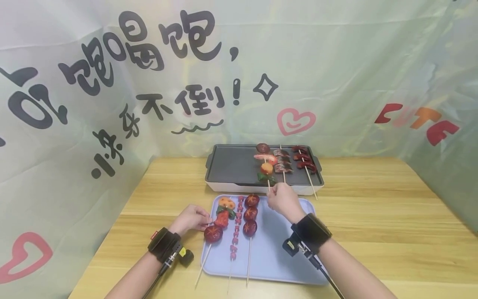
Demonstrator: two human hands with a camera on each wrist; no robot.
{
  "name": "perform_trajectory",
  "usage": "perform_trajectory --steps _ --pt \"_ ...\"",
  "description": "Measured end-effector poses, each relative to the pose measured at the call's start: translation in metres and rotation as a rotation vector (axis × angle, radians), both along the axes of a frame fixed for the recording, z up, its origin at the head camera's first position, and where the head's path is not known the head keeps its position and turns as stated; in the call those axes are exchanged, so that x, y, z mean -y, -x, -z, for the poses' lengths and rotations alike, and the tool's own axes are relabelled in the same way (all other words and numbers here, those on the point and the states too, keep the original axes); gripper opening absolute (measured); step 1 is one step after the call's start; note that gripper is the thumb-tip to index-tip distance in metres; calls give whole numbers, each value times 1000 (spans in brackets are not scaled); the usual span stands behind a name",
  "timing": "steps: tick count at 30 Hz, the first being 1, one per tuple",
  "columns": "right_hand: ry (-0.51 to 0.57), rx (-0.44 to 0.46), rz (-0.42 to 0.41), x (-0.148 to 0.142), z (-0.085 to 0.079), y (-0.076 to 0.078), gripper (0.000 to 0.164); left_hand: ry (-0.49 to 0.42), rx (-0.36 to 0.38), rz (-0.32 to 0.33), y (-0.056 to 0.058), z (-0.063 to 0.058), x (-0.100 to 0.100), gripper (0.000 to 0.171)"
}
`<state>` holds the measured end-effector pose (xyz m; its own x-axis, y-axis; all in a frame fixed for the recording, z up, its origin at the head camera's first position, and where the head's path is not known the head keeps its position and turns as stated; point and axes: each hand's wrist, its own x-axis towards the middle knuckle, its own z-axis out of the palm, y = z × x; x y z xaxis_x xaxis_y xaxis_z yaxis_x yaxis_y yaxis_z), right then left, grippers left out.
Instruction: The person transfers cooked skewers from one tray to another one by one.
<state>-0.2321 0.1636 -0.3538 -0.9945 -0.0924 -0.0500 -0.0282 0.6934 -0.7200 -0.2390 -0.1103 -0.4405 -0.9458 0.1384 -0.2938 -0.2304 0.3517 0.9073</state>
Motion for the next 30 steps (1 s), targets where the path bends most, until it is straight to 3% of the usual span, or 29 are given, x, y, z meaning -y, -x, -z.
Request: perform_trajectory --steps 12,22,30 --pt "-36 -124 -19 -17 11 -46 12 -7 -3 3 0 1 1 8" --pt "-53 -92 -14 -19 18 -81 8 -6 1 -8 1 3 0 7" --pt "-35 -83 -30 -17 27 -97 9 -3 3 -9 1 3 0 8"
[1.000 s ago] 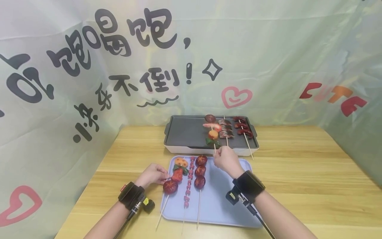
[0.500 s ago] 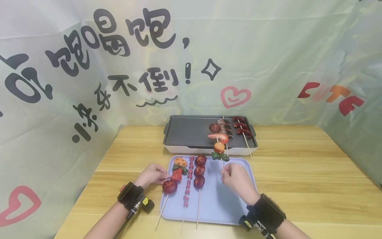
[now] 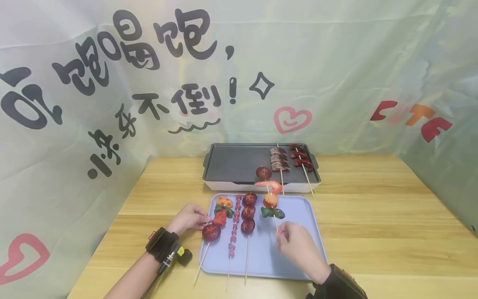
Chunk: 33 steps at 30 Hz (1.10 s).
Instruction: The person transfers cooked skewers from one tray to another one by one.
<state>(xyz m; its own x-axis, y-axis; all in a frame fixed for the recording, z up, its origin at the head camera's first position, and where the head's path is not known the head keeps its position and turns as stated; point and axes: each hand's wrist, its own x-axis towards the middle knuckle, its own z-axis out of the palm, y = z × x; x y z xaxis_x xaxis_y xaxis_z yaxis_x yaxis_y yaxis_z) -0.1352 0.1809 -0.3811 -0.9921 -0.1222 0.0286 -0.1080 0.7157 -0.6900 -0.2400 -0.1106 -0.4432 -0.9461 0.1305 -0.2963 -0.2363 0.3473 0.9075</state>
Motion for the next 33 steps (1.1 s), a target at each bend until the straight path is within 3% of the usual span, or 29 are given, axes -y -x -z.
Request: perform_trajectory --steps 20,26,33 --pt "-5 -141 -40 -9 35 -44 11 -11 12 -17 1 -2 -1 8" --pt "17 -76 -78 -10 41 -47 11 -2 -1 -4 0 -2 0 7" --pt "47 56 -14 -4 43 -40 10 -2 6 -9 0 -1 0 8"
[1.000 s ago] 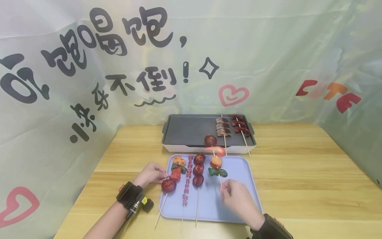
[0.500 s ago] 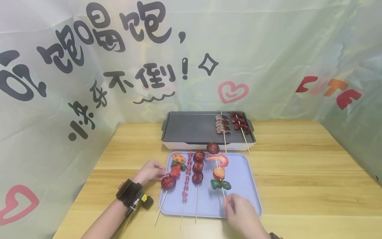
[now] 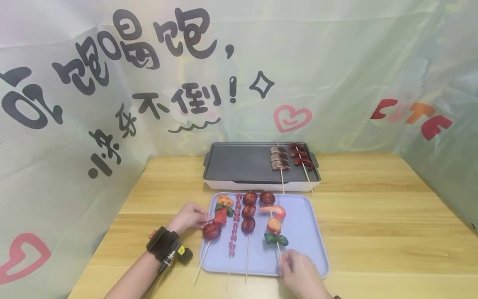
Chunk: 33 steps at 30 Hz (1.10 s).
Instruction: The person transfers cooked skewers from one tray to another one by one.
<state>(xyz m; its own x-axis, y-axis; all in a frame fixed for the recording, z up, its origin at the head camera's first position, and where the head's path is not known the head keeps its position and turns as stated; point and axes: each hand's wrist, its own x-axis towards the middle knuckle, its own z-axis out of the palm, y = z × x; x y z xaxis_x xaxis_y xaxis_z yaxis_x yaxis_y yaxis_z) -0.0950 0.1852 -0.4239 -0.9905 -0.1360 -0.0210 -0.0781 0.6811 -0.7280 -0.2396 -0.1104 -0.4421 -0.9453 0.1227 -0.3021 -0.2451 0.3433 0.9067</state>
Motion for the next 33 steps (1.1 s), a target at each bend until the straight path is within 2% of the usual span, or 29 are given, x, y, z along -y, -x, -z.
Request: perform_trajectory --steps 4,9,20,26,33 --pt "3 18 33 3 4 4 9 -3 -3 8 -1 0 -1 8" --pt "27 24 10 7 7 5 8 -3 -1 18 -1 1 -1 8" --pt "-26 -19 -61 11 7 12 10 -7 -8 11 0 2 -1 8" --pt "-104 -19 -35 15 8 16 12 -8 0 7 0 1 -1 7" --pt "-122 -4 -35 17 7 18 14 -12 -1 7 0 2 0 9"
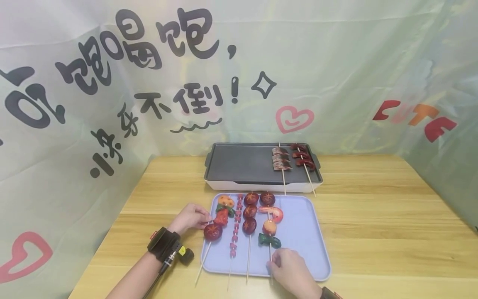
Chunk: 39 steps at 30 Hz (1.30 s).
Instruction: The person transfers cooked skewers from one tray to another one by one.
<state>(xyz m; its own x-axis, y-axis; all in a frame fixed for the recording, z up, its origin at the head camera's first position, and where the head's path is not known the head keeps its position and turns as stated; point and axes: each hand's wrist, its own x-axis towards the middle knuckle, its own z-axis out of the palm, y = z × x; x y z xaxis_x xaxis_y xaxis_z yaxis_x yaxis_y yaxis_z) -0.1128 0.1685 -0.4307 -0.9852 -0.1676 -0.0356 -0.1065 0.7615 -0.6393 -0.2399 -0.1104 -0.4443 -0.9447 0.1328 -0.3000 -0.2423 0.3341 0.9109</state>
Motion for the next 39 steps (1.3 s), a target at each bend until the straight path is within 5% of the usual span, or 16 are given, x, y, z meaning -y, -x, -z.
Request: perform_trajectory --steps 10,15,29,39 --pt "-7 -11 -49 -2 -4 2 13 4 -3 -2 -2 -2 0 7" --pt "-17 -50 -99 -11 -18 9 10 4 -4 0 -1 -2 0 8" --pt "-100 -221 -49 -37 -99 72 13 -2 -12 5 -1 -2 0 8" --pt "-106 -189 11 -45 -103 110 22 -7 -7 7 -2 -2 1 10"
